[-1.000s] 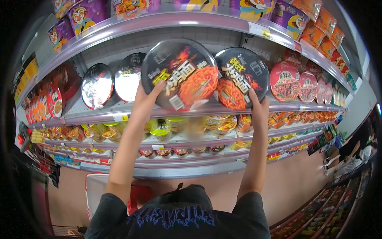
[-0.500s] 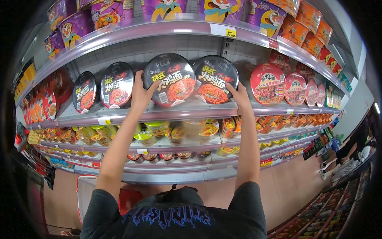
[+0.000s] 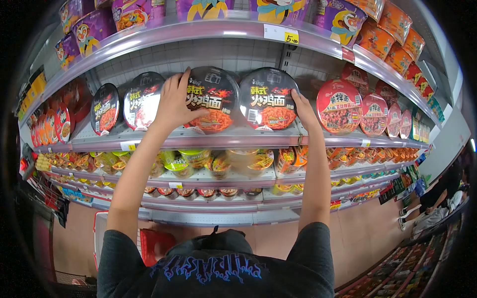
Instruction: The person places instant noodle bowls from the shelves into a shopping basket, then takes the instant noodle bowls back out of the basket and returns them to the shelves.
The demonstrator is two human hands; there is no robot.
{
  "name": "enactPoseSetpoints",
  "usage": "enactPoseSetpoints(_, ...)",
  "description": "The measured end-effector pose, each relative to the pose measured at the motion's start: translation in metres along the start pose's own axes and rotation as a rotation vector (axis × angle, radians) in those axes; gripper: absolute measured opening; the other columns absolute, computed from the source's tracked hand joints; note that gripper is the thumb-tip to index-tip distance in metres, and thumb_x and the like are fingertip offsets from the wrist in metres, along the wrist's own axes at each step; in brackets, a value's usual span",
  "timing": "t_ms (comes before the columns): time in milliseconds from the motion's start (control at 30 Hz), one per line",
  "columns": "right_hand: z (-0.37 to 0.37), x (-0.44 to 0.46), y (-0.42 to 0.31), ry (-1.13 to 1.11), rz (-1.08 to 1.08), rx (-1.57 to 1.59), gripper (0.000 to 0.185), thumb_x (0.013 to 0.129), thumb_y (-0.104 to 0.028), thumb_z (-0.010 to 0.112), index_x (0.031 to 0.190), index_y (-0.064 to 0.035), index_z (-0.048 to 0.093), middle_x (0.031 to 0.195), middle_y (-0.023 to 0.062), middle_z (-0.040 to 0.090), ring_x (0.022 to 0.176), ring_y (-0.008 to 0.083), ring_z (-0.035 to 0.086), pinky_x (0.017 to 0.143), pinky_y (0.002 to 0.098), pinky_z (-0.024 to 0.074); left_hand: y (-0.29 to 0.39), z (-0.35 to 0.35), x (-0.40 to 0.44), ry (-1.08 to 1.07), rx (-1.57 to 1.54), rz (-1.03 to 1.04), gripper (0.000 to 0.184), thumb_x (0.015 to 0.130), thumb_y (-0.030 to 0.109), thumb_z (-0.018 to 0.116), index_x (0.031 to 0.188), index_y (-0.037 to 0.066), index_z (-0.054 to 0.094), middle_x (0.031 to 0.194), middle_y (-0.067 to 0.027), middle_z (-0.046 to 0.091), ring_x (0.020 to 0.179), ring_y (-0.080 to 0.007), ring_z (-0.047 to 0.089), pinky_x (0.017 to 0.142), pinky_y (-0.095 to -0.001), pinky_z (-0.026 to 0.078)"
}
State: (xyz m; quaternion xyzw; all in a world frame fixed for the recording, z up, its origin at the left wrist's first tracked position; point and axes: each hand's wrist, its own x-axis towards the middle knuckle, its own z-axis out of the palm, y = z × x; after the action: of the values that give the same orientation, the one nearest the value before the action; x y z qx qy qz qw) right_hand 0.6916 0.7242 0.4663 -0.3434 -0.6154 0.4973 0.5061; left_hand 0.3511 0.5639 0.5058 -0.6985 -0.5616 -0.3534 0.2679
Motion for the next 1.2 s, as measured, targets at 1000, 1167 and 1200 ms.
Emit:
enactPoseSetpoints(1000,0.022,-0.036,0.015,0.233,-0.304,-0.145,0.049,0.085,-0.023,0.062,0.122,0.0043,0.046,0.108,0.0113,0.059,0.098,0.0148,0.054,0.084,0.0264,0.0417,-0.014,0.019,-0.032,-0.017,0.055,-0.131,0.140,0.041,0.068,0.076,0.138,-0.008,0.008,0.140,-0.0277,0.014,0.132,-0.0421,0.016,0.105,-0.0598,0.009)
enactPoseSetpoints(1167,0.025,-0.042,0.010,0.203,-0.286,-0.156,0.046,0.087,-0.022,0.061,0.121,0.0044,0.046,0.110,0.0115,0.057,0.099,0.0143,0.053,0.086,0.0255,0.0407,-0.015,0.022,-0.039,-0.010,0.023,-0.114,0.137,0.043,0.067,0.076,0.138,-0.007,0.010,0.140,-0.0279,0.016,0.132,-0.0431,0.015,0.104,-0.0608,0.008)
enactPoseSetpoints(1200,0.026,-0.044,0.008,0.195,-0.249,-0.189,0.045,0.087,-0.021,0.060,0.121,0.0045,0.046,0.111,0.0116,0.057,0.100,0.0142,0.053,0.086,0.0254,0.0405,-0.016,0.023,-0.040,-0.009,0.020,-0.106,0.136,0.043,0.066,0.076,0.137,-0.007,0.010,0.140,-0.0280,0.016,0.132,-0.0432,0.015,0.104,-0.0608,0.008)
